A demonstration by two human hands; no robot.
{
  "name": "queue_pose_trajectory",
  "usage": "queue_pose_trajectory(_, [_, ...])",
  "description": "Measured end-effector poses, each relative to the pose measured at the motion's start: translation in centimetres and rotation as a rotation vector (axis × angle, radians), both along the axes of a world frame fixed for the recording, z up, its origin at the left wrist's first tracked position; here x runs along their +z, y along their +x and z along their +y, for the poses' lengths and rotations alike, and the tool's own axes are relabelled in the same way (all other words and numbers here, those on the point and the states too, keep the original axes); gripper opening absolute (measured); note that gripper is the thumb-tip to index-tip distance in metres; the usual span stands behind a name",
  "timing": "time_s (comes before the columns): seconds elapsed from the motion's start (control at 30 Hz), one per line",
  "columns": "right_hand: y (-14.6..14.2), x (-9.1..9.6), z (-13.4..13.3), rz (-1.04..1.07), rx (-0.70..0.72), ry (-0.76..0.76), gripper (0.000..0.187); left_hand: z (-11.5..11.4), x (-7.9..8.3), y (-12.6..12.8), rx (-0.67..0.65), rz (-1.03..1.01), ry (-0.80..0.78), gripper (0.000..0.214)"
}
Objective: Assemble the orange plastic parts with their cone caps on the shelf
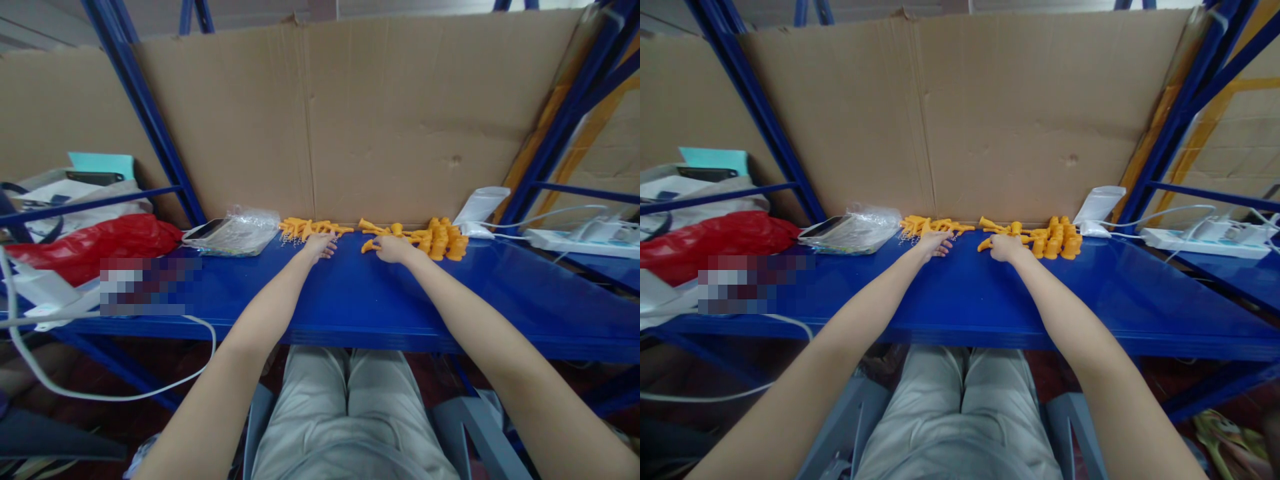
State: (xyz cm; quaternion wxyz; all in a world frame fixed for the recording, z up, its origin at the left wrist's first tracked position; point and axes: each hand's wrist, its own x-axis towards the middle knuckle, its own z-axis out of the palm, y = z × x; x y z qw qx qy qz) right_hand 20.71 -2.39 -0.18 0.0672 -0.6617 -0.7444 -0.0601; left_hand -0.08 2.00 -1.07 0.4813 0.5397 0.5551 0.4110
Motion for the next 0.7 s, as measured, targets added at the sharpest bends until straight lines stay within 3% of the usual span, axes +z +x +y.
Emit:
queue_pose_trajectory(0.53, [-0.94, -0.59, 0.29, 0.097, 0.154, -0.017, 0.065, 0.32, 0.07, -0.81, 0.073, 0.042, -0.019, 0.026])
queue_pose_trajectory(0.7, [-1.03, -0.49, 0.45, 0.133, 0.073, 0.029, 0.058, 0.44, 0.12, -0.97, 0.143, 0.232, 0.098, 0.037])
